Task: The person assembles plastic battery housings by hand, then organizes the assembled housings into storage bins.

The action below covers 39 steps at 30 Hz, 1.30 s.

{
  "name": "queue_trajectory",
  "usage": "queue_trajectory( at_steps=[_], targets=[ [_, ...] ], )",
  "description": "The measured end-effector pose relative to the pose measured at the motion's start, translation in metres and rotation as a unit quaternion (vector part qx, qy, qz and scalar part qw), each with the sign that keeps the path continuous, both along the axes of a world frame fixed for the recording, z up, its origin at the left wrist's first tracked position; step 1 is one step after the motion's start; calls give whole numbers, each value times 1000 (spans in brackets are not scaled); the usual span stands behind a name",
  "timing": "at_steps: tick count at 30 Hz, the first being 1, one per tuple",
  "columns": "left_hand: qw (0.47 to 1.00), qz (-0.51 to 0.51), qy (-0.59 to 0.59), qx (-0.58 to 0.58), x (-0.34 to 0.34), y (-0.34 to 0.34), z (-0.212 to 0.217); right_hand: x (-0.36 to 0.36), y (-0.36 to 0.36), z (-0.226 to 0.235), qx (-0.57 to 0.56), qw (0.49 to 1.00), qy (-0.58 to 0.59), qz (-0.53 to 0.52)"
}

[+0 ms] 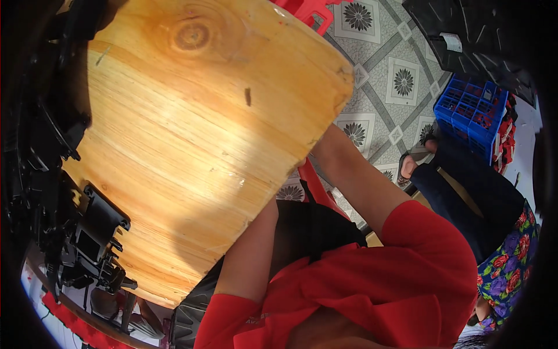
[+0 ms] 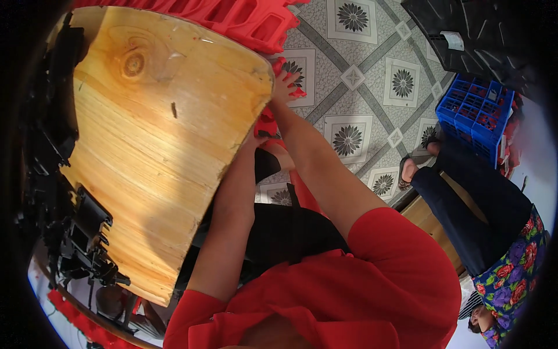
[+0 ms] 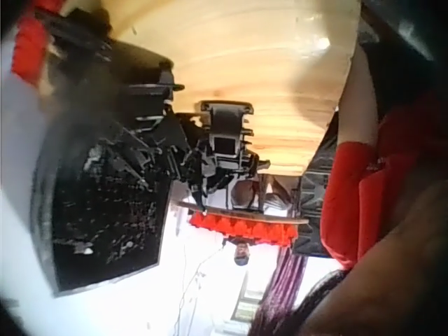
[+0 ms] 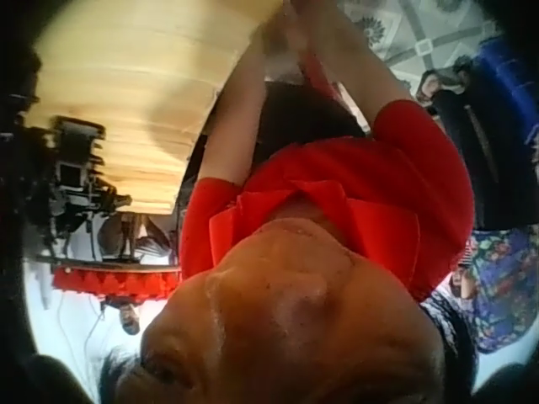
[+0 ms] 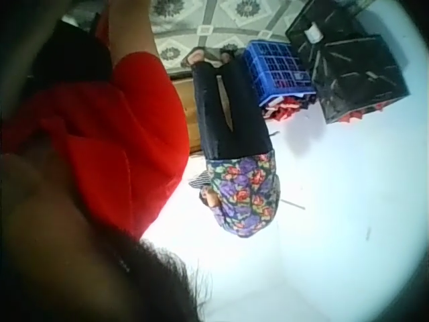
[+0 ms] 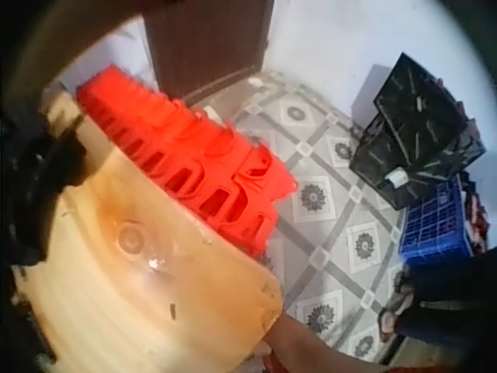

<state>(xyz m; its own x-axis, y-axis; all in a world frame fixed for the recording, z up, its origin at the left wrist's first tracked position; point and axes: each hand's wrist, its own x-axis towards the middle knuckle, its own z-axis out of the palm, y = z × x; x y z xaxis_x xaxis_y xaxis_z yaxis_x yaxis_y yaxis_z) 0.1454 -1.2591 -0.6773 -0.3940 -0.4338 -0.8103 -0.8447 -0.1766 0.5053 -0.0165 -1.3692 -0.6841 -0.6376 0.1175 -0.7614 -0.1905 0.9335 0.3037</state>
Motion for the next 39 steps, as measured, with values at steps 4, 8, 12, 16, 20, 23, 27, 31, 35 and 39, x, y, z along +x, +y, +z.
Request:
queue_trajectory(
  at_steps=[4,8,12,16,20,23,27,31,35,39],
  targets=[
    [985,152,75,22,-13,4,-9,2,62,-19,-237,970,46,-40],
    [939,283,188,44,-75,15,13,-84,147,-69,-459,878,95,-100],
    [892,399,209,41,-47,29,17,-89,208,-67,-512,836,-42,-195],
    [943,311,118,16,-98,42,58,-155,241,-41,-518,842,-37,-144],
    [938,312,151,7,-69,39,82,-129,242,21,-577,770,-177,-207],
    [958,243,146,-32,-131,68,154,-167,290,74,-611,708,-194,-297],
    [893,204,293,-274,-171,138,206,-151,272,179,-667,625,-290,-283],
    [871,146,448,-139,-163,159,252,-181,285,214,-679,617,-358,-176],
    [839,288,276,-370,-110,165,253,-140,277,259,-660,639,-376,-117],
    [836,385,322,-223,-86,158,252,-110,288,272,-490,740,-439,143]
  ],
)
